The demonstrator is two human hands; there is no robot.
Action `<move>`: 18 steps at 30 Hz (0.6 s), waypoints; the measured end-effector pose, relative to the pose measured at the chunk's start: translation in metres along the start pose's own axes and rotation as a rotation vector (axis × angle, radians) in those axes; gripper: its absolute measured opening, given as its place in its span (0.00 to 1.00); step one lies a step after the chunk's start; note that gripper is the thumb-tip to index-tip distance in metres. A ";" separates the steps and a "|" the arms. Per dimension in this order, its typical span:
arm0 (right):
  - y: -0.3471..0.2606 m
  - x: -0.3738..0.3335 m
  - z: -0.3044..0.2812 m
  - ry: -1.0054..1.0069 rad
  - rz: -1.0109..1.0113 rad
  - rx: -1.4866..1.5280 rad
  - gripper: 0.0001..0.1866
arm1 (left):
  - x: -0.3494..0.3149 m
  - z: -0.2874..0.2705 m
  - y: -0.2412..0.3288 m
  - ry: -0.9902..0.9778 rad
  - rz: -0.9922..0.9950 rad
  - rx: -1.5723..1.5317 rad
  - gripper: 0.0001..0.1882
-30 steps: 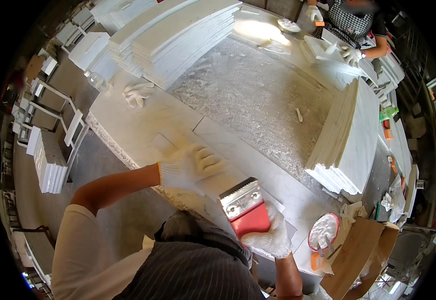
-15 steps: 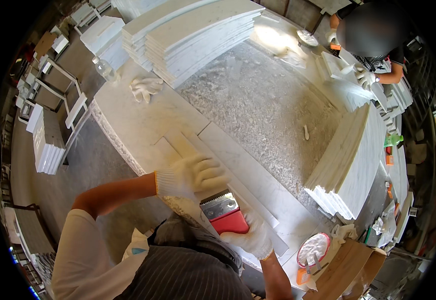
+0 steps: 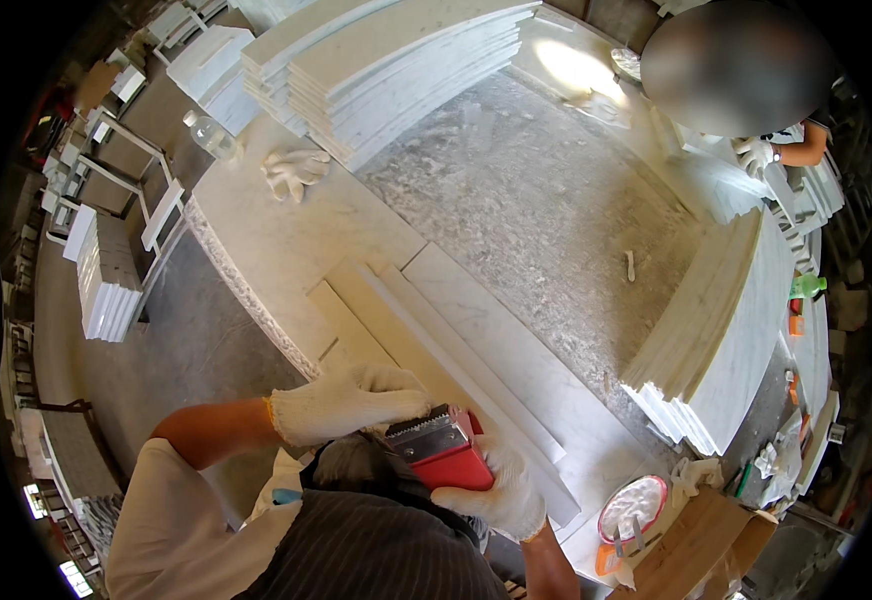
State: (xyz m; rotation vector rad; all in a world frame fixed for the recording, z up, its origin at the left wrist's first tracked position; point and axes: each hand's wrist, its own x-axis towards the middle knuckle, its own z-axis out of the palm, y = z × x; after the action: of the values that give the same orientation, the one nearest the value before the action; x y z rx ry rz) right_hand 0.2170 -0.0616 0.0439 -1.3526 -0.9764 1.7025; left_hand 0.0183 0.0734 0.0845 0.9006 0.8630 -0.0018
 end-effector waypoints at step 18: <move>-0.038 0.033 0.016 0.057 0.119 -0.408 0.25 | 0.017 -0.190 -0.002 0.817 0.278 0.049 0.14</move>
State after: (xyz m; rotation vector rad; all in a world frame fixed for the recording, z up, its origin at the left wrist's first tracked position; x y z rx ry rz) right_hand 0.1993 -0.0174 0.0664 -1.7405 -1.2810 1.5935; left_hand -0.0949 0.2081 0.0118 1.0734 1.4837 0.6252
